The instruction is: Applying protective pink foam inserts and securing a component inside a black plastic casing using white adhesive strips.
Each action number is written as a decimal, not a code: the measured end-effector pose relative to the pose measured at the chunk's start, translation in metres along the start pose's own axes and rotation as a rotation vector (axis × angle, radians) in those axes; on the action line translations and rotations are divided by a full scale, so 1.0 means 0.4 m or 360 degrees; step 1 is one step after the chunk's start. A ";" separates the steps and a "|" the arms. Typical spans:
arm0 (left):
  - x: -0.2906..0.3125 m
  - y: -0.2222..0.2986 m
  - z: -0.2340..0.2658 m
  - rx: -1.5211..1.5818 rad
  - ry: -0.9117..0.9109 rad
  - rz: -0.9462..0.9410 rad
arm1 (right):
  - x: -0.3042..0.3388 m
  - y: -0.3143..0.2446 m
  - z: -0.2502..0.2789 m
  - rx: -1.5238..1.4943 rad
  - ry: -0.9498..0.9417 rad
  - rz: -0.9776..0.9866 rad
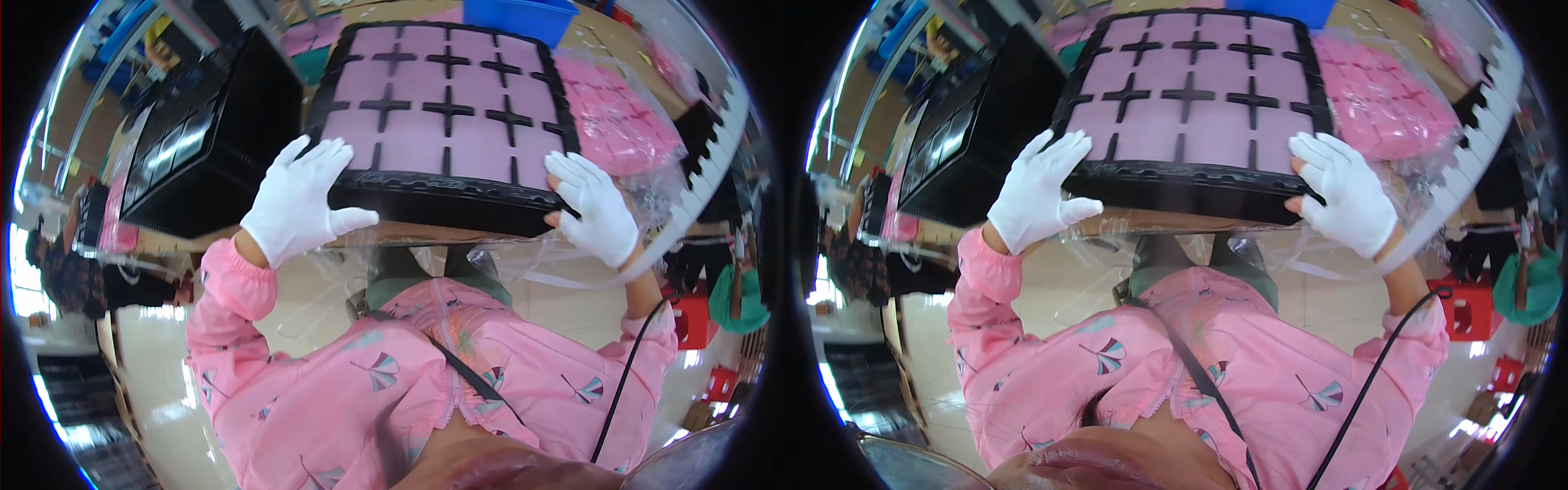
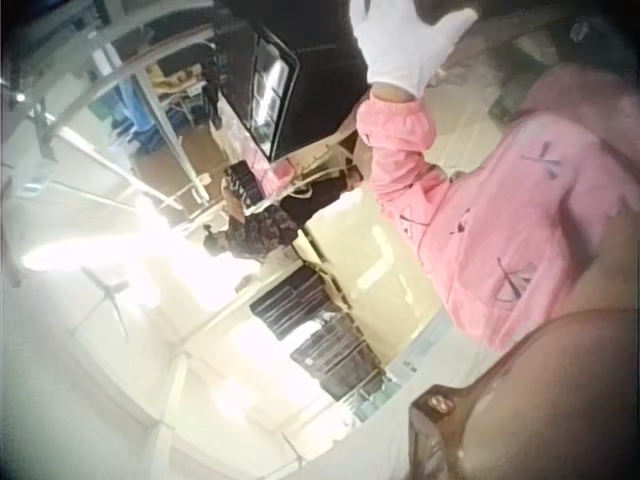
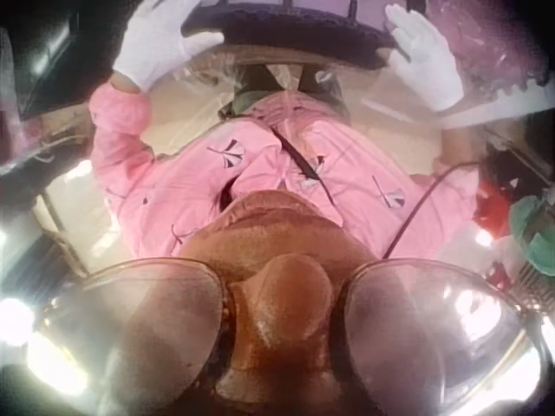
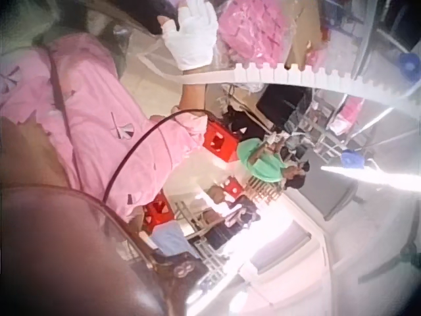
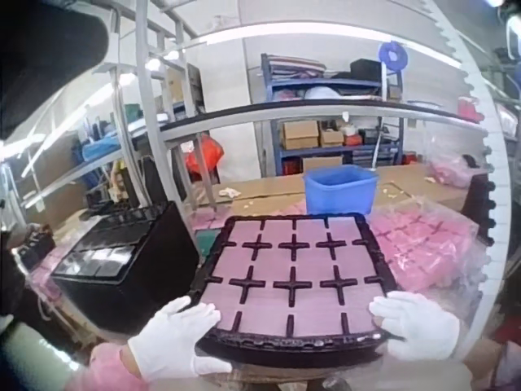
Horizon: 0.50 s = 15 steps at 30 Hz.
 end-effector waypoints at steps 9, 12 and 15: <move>-0.085 0.126 0.010 0.0124 0.0292 -0.0033 | 0.028 0.034 -0.044 -0.0061 0.0296 0.0080; -0.104 0.191 -0.028 0.0201 0.0386 -0.0162 | 0.028 0.032 -0.042 0.0003 0.0319 0.0125; -0.137 0.241 -0.047 0.0285 0.0409 -0.0250 | 0.020 0.028 -0.022 0.0054 0.0340 0.0161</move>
Point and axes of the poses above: each hand's wrist, its own x-axis away from the middle knuckle, its own z-axis out of the back of the hand, y = z × x, the point moved 2 cm from there along -x, towards the middle knuckle, and after that the axes turned 9 degrees about z, right-handed, at the moved point
